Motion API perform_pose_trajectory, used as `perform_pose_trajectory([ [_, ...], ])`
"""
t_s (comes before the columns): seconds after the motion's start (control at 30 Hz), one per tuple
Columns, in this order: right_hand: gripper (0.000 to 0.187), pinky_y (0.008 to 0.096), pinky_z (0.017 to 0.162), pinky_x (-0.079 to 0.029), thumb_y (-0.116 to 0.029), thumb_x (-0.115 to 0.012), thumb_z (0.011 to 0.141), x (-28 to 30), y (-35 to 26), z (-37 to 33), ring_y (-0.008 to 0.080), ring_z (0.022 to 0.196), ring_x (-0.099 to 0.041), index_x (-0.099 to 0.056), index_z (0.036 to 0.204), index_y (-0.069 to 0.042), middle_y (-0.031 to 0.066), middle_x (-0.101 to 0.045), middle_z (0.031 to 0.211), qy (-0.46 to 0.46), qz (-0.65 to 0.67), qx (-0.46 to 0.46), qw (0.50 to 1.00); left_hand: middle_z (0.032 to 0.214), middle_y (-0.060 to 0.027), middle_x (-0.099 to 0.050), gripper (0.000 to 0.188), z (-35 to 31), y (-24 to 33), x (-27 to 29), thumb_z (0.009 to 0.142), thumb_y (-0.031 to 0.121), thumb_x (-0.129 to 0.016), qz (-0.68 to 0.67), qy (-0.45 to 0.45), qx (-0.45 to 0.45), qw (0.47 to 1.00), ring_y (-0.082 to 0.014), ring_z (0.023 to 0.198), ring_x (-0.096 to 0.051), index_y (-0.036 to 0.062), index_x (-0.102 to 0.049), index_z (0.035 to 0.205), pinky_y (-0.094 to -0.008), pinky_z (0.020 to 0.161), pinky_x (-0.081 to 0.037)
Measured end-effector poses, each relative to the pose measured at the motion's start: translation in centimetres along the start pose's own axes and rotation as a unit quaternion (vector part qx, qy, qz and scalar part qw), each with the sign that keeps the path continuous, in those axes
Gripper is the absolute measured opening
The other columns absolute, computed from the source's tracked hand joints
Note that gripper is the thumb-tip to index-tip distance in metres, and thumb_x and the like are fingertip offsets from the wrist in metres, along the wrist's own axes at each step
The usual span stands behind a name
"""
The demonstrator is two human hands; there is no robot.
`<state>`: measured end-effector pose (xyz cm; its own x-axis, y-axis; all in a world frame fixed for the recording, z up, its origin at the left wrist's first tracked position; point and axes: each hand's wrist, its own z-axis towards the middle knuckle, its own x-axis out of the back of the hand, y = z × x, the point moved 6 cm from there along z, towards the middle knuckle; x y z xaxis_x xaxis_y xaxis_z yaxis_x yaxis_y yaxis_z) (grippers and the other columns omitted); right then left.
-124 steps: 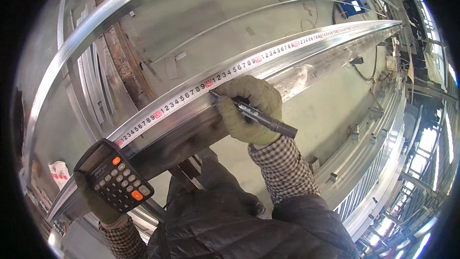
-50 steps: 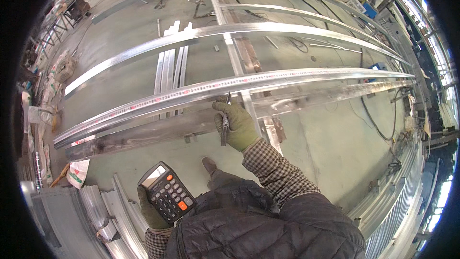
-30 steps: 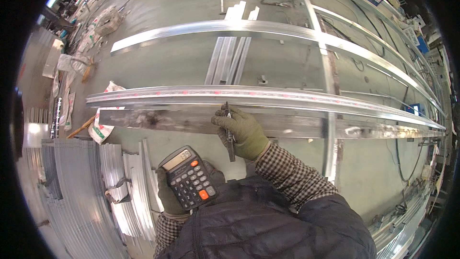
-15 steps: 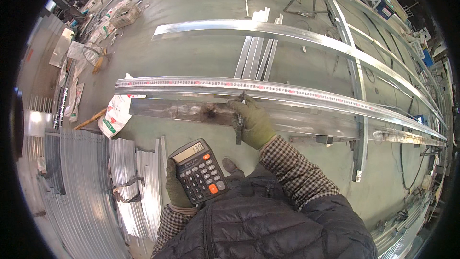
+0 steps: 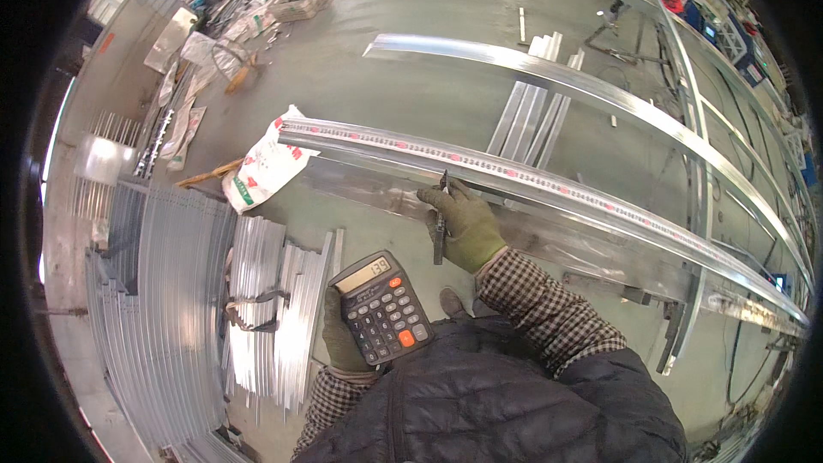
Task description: The person measures a long metal bar with a tape measure and marks measurement points with a black marker. They use a calculator to compute intervals and repeatedly mark the bar at calculated positions.
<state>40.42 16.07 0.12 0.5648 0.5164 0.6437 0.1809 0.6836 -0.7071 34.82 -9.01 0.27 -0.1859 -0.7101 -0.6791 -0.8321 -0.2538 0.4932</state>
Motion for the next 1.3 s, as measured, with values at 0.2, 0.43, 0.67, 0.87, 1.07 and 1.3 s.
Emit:
perform_pose_trajectory([
  [0.2,0.052,0.0466,0.116,-0.052,-0.011,-0.074,0.091,-5.0,-2.5,4.1,0.04,0.14,-0.059,-0.066,0.142,-0.015,0.0198,-0.07,0.135,-0.057,0.046,0.079,0.994,0.133,-0.0213,-0.073,0.075,-0.2,1.3,2.3,0.11,0.064,-0.05,0.039,0.041,-0.067,0.996,-0.0328,0.114,-0.077,-0.0001,-0.059,0.148,-0.0475,0.097,-0.067],
  [0.43,0.063,0.0519,0.121,-0.047,-0.011,-0.08,0.086,-10.6,-6.9,10.1,0.0416,0.148,-0.051,-0.064,0.146,-0.02,0.0211,-0.062,0.149,-0.119,-0.024,0.038,0.992,0.135,-0.0222,-0.072,0.082,1.3,5.1,5.0,0.107,0.069,-0.051,0.035,0.043,-0.061,0.997,-0.0349,0.115,-0.076,0.0005,-0.056,0.152,-0.0498,0.098,-0.067],
  [0.67,0.054,0.0516,0.119,-0.049,-0.013,-0.077,0.09,-8.4,-3.6,5.8,0.0463,0.143,-0.055,-0.066,0.142,-0.017,0.0208,-0.066,0.141,-0.016,-0.034,-0.007,0.999,0.13,-0.02,-0.075,0.073,5.6,10.0,3.4,0.109,0.063,-0.054,0.057,-0.039,0.007,0.998,-0.0332,0.111,-0.078,0.0002,-0.061,0.146,-0.0468,0.093,-0.068],
  [0.87,0.052,0.0529,0.12,-0.047,-0.014,-0.077,0.09,-4.8,-3.3,3.9,0.0466,0.145,-0.054,-0.067,0.141,-0.015,0.0205,-0.066,0.144,0.056,-0.067,-0.046,0.995,0.134,-0.0215,-0.073,0.078,9.1,10.1,1.0,0.107,0.065,-0.055,0.081,-0.112,0.079,0.987,-0.0347,0.114,-0.077,0.0006,-0.058,0.15,-0.0517,0.098,-0.066],
  [1.07,0.055,0.0547,0.119,-0.047,-0.014,-0.079,0.086,-2.7,-1.2,-0.3,0.0479,0.145,-0.054,-0.068,0.139,-0.014,0.0222,-0.068,0.141,0.135,-0.137,-0.11,0.975,0.132,-0.0198,-0.074,0.077,10.5,9.6,0.4,0.107,0.066,-0.054,0.092,-0.134,0.142,0.976,-0.0342,0.113,-0.077,0.0016,-0.059,0.149,-0.0495,0.097,-0.066],
  [1.3,0.048,0.0535,0.112,-0.054,-0.011,-0.078,0.086,-0.8,-1.0,-2.3,0.0472,0.135,-0.062,-0.07,0.134,-0.015,0.0218,-0.071,0.128,0.195,-0.11,-0.103,0.969,0.132,-0.0197,-0.073,0.079,12.5,8.1,-0.6,0.106,0.068,-0.055,0.117,-0.16,0.175,0.964,-0.0335,0.112,-0.077,0.0017,-0.059,0.149,-0.0484,0.096,-0.067],
])
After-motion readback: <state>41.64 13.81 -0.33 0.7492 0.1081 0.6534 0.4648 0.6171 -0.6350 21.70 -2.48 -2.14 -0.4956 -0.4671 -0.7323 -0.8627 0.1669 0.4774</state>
